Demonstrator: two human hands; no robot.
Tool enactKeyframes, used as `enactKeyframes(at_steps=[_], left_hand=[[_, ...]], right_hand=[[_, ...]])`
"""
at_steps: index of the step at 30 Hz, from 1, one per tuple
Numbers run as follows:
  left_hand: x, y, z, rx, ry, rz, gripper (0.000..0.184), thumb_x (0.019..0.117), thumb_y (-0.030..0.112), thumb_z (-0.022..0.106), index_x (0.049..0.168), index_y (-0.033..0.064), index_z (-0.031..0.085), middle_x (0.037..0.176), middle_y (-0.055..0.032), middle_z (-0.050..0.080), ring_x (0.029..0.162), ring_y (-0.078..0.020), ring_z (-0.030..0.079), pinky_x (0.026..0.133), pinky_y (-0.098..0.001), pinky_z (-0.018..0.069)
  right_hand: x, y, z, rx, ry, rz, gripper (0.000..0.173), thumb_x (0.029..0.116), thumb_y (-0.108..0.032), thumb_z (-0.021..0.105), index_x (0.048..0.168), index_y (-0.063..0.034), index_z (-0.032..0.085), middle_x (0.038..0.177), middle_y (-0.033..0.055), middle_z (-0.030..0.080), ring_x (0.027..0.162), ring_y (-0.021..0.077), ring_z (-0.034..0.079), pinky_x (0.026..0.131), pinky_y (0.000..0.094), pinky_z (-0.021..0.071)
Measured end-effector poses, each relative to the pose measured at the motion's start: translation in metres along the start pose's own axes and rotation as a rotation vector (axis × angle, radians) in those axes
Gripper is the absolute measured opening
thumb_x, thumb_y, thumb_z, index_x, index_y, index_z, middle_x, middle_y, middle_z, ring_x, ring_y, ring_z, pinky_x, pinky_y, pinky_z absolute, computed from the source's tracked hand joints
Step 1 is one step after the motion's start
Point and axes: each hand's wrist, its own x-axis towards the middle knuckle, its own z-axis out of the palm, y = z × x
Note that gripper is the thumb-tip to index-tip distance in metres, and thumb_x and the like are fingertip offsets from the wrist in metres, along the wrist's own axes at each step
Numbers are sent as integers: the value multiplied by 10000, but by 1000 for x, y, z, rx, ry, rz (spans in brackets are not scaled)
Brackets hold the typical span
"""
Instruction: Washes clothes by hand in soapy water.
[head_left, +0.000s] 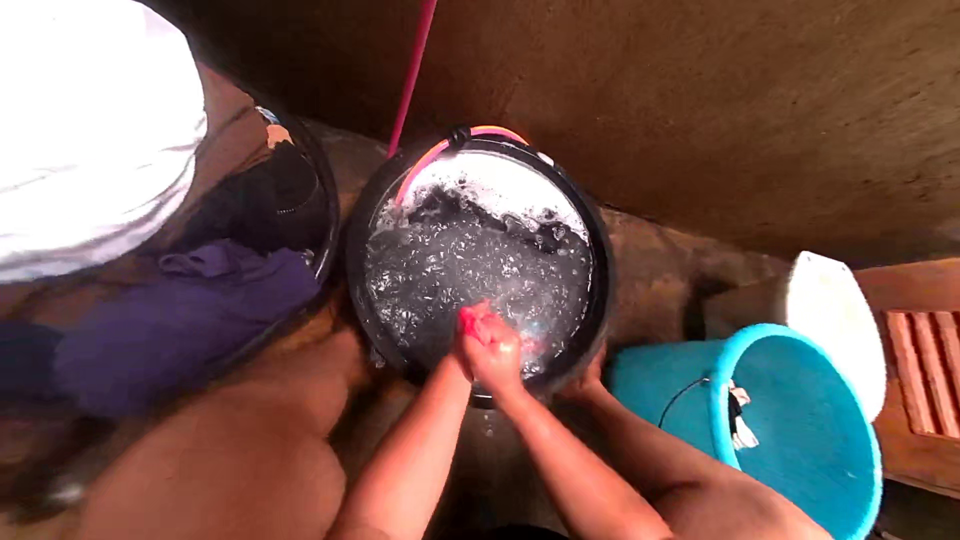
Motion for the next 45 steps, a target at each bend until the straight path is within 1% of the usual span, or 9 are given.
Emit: enactKeyframes(at_steps=[3,6,10,19,23,28,38,42,45], left_hand=[[22,-6,7,116,182,-108,347,1112,314,401,1117,42,615,867,-78,615,715,-161,583,642,-339,512],[35,5,-23,295,388,32,545,1106,439,431,1377,-15,565,1286,-261,627,1163,-369,616,985,-564,502],[38,-1,-45,203,441,67,538,1107,460,410,1496,90,458,1460,-240,511,1314,-393,512,1021,-620,454],[8,-28,17,172,194,96,614,1090,541,380,1429,54,535,1323,-215,618,1197,-328,600,993,-536,504],[-27,-29,55,493,58,324,503,1068,404,532,1374,7,568,1212,-219,673,1099,-315,662,967,-520,536],[-53,-37,62,1244,111,584,495,1075,491,424,1173,117,733,1252,-137,663,1158,-314,647,955,-559,523],[-45,-39,55,1105,-50,557,388,1088,285,446,1183,2,693,1137,-206,714,1124,-339,675,1004,-556,510],[-57,-57,89,711,-354,491,513,1043,301,595,1399,-46,468,1375,-278,529,1213,-334,595,1019,-474,522],[-68,-49,105,493,-444,307,646,1052,332,570,1587,87,301,1586,-241,347,1377,-391,472,1033,-588,496]], right_hand=[[50,42,-8,-45,-60,308,387,1030,-326,590,1101,33,715,981,216,720,939,346,695,866,573,547],[88,112,-13,-77,-198,370,554,1074,-468,467,1274,17,646,1247,264,646,1184,390,622,1026,579,495],[72,135,-28,-251,-295,408,502,1103,-370,434,1445,-16,536,1372,262,607,1294,386,584,1104,559,454],[5,-21,-79,290,-14,141,421,987,-18,545,1405,-61,561,1267,178,650,1046,245,678,861,451,586],[0,1,-109,600,-34,438,460,1086,-363,383,1460,-129,516,1293,147,626,1116,284,629,852,522,549],[-20,0,-75,1076,83,424,452,1113,-474,315,1049,-114,581,861,27,633,805,121,640,735,324,561],[-24,4,-76,753,137,548,368,1116,-321,432,1151,-23,645,882,102,665,769,181,648,687,377,563],[-30,12,-148,885,241,522,414,1102,-405,404,985,-80,632,629,16,562,473,96,501,429,273,440],[-42,19,-248,1075,339,376,405,1098,-444,338,1040,-135,593,731,15,646,577,101,605,512,279,533]])
